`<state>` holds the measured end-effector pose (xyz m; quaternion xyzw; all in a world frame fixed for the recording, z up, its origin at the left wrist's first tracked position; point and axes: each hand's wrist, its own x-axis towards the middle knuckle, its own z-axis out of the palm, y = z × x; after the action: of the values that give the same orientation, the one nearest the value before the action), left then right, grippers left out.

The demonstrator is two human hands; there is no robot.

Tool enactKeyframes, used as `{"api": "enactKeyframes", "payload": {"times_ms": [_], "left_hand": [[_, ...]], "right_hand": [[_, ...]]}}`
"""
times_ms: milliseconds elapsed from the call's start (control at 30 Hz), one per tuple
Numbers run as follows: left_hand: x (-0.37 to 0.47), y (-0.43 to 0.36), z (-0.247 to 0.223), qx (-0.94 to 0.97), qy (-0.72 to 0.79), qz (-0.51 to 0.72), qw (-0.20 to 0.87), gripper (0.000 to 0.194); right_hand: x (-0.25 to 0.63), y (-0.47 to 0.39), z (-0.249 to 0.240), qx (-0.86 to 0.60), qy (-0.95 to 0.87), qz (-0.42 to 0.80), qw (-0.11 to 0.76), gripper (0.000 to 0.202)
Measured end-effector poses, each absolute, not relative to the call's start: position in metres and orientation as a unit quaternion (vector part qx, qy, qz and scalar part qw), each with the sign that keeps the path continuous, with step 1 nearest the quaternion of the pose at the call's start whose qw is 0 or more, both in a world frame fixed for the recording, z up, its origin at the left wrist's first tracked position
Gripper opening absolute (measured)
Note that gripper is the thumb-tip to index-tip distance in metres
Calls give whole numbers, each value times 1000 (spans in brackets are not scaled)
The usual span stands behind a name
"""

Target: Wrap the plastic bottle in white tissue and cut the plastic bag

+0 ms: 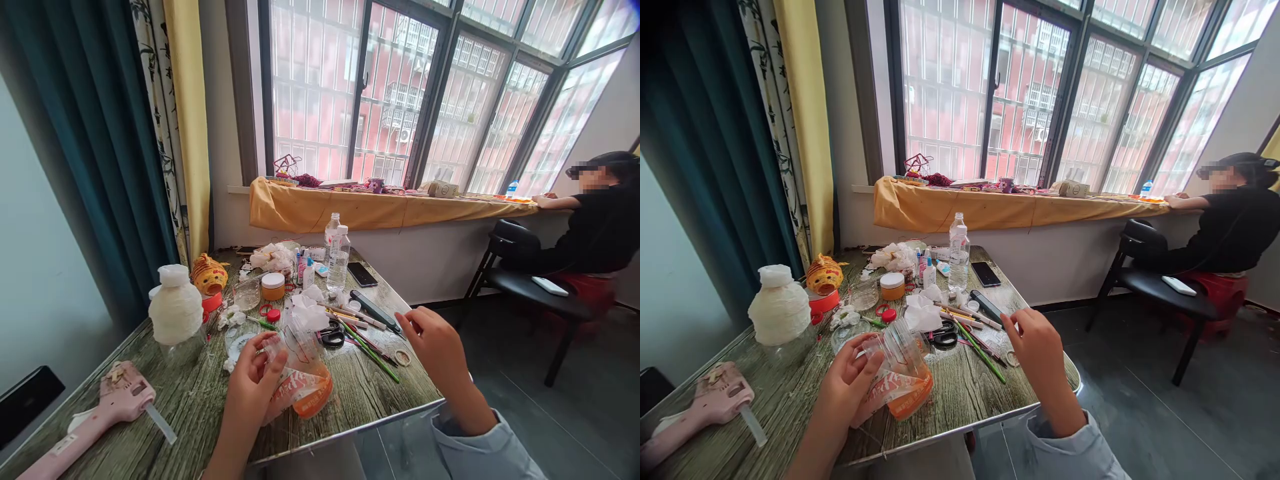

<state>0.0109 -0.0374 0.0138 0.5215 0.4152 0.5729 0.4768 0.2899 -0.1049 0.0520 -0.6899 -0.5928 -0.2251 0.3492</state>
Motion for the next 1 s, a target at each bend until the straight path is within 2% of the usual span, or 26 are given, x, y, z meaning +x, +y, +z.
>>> {"api": "enactKeyframes", "payload": {"times_ms": [233,833,1000], "left_hand": [[11,-40,16,521,426,575,465,49],[13,-49,19,510,378,579,513,46],[11,-47,16,510,368,580,518,46]], "right_hand": [[300,-80,78,-721,-652,-118,205,29],[252,-27,98,-653,-749,-88,70,22],[234,-8,77,-602,-795,-64,42,7]]}}
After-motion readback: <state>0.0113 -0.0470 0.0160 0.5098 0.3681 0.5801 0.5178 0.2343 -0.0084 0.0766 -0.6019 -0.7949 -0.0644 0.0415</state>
